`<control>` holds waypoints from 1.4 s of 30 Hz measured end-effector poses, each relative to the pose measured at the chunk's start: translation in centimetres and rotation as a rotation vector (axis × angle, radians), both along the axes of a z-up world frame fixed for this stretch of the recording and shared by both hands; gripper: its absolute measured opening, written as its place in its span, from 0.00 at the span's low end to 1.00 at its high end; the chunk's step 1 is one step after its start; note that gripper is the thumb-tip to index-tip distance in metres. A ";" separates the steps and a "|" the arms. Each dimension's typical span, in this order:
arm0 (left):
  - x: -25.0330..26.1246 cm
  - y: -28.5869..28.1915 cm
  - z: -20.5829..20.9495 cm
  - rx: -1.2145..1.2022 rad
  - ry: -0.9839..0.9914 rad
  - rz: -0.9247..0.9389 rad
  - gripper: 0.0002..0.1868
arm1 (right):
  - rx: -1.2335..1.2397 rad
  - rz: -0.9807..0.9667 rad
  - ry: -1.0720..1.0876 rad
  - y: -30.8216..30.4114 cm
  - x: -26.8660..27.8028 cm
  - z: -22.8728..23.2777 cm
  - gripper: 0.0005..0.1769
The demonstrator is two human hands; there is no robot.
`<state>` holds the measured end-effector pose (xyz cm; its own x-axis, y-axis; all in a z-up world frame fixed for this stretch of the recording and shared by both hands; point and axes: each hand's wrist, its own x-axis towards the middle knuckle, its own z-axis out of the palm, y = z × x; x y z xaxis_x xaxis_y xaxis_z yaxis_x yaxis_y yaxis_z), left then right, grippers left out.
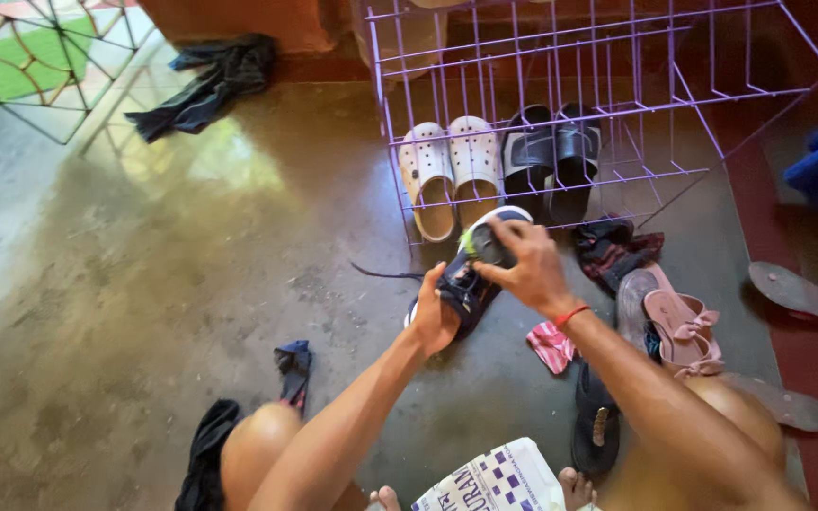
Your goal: The person cleans various pieces of footwear including sandals and sneakers using a brush and a cloth, then places them onto a shoe rack.
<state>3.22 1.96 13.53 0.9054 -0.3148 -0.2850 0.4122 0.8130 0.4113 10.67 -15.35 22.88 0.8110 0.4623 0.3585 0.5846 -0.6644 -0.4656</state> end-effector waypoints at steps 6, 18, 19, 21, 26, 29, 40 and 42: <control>-0.7 0.4 -0.3 0.071 0.071 0.095 0.46 | -0.030 0.161 -0.016 0.9 -1.8 -0.6 0.45; -1.2 -0.8 -3.0 0.259 0.261 -0.138 0.52 | -0.257 -0.234 -0.032 -3.3 1.6 -5.4 0.41; -1.4 -1.0 -3.8 0.520 0.133 -0.252 0.45 | -0.194 -0.212 0.065 -3.4 1.7 -6.1 0.42; -1.2 -0.8 -5.4 0.788 -0.001 -0.352 0.39 | -0.122 -0.180 0.156 -2.5 1.9 -7.2 0.42; -2.8 -1.2 -13.2 1.426 -0.593 -0.396 0.18 | 0.081 0.385 0.312 0.6 -0.8 -6.0 0.43; -4.5 -1.1 -17.9 1.729 -0.891 -0.337 0.14 | -0.062 0.388 0.516 1.9 -1.6 -4.3 0.44; -4.8 4.0 -13.5 1.773 -0.491 -0.506 0.14 | -0.321 -0.140 0.273 -3.2 6.1 -7.0 0.34; -4.6 4.2 -14.0 1.784 -0.484 -0.516 0.14 | -0.103 -0.151 0.363 -2.5 6.5 -5.9 0.37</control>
<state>-1.40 6.21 -0.44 0.9228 -0.2096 -0.3232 0.0518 -0.7639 0.6432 17.14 -17.89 16.94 0.9378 0.3471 -0.0058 0.2868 -0.7842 -0.5503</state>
